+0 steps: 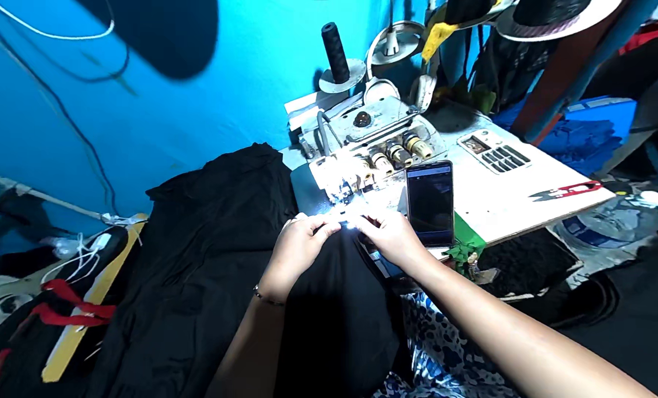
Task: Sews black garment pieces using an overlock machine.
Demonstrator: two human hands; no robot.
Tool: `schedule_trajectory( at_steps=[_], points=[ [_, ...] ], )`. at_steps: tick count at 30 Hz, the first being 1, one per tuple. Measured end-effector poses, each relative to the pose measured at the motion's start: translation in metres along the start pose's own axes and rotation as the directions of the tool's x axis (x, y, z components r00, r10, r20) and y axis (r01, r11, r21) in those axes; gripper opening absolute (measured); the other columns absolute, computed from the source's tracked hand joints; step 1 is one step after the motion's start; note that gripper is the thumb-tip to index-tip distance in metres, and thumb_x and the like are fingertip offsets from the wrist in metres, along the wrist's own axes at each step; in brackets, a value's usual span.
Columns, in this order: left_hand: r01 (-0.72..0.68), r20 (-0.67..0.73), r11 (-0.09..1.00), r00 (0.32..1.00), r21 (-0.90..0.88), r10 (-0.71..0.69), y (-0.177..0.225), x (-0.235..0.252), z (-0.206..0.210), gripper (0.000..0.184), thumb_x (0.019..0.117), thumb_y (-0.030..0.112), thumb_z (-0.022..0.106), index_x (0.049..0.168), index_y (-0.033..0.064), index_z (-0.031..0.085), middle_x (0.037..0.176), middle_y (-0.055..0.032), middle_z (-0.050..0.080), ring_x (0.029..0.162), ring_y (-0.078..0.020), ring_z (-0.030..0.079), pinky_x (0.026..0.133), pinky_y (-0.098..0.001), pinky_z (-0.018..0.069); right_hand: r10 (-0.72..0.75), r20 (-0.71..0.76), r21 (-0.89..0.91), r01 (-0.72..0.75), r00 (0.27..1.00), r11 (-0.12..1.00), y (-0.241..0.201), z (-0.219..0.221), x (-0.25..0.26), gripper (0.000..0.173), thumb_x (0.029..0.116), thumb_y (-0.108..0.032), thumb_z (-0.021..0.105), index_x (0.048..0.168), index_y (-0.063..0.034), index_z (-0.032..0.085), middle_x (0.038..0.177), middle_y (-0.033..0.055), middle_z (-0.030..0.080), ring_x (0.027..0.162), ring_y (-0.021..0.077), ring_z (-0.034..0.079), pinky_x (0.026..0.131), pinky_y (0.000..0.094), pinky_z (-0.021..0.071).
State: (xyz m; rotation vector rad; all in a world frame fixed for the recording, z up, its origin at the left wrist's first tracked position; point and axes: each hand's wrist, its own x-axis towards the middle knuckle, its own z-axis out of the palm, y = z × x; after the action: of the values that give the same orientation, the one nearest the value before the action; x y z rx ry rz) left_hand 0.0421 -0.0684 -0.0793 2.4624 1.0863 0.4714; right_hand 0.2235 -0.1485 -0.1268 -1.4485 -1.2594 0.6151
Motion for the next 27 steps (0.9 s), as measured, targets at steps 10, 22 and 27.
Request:
schedule_trajectory(
  at_steps=[10,22,27],
  points=[
    [0.163,0.011,0.981,0.987,-0.109,-0.163,0.011,0.006,0.0,0.023,0.1035,0.029,0.062,0.1,0.0094,0.075,0.09,-0.0077,0.071,0.085,-0.0218,0.066,0.077,-0.0482,0.0512,-0.116,-0.145,-0.259,0.075,0.983,0.963,0.012,0.01,0.008,0.027,0.0985,-0.029,0.067,0.09,-0.0043,0.073,0.086,0.0098,0.066,0.083,0.0225,0.065,0.075,0.0443,0.0539],
    [0.246,0.05,0.969,0.969,-0.04,-0.244,-0.002,0.037,0.003,0.028,0.1002,0.035,0.065,0.096,0.0086,0.075,0.091,-0.0079,0.071,0.09,-0.0234,0.067,0.08,-0.0516,0.0522,-0.202,-0.238,-0.494,0.061,0.95,0.867,0.01,0.025,0.018,0.025,0.098,-0.024,0.064,0.089,-0.0027,0.073,0.091,0.0122,0.069,0.086,0.0279,0.069,0.071,0.0475,0.0556],
    [0.235,0.072,0.971,0.97,-0.041,-0.232,-0.003,0.045,0.004,0.032,0.102,0.036,0.062,0.098,0.0064,0.075,0.099,-0.0106,0.072,0.099,-0.026,0.068,0.088,-0.0548,0.0517,-0.153,-0.265,-0.469,0.012,0.952,0.883,0.01,0.025,0.02,0.032,0.101,-0.03,0.06,0.089,-0.0019,0.071,0.086,0.0127,0.068,0.077,0.0287,0.068,0.064,0.05,0.0523]
  ],
)
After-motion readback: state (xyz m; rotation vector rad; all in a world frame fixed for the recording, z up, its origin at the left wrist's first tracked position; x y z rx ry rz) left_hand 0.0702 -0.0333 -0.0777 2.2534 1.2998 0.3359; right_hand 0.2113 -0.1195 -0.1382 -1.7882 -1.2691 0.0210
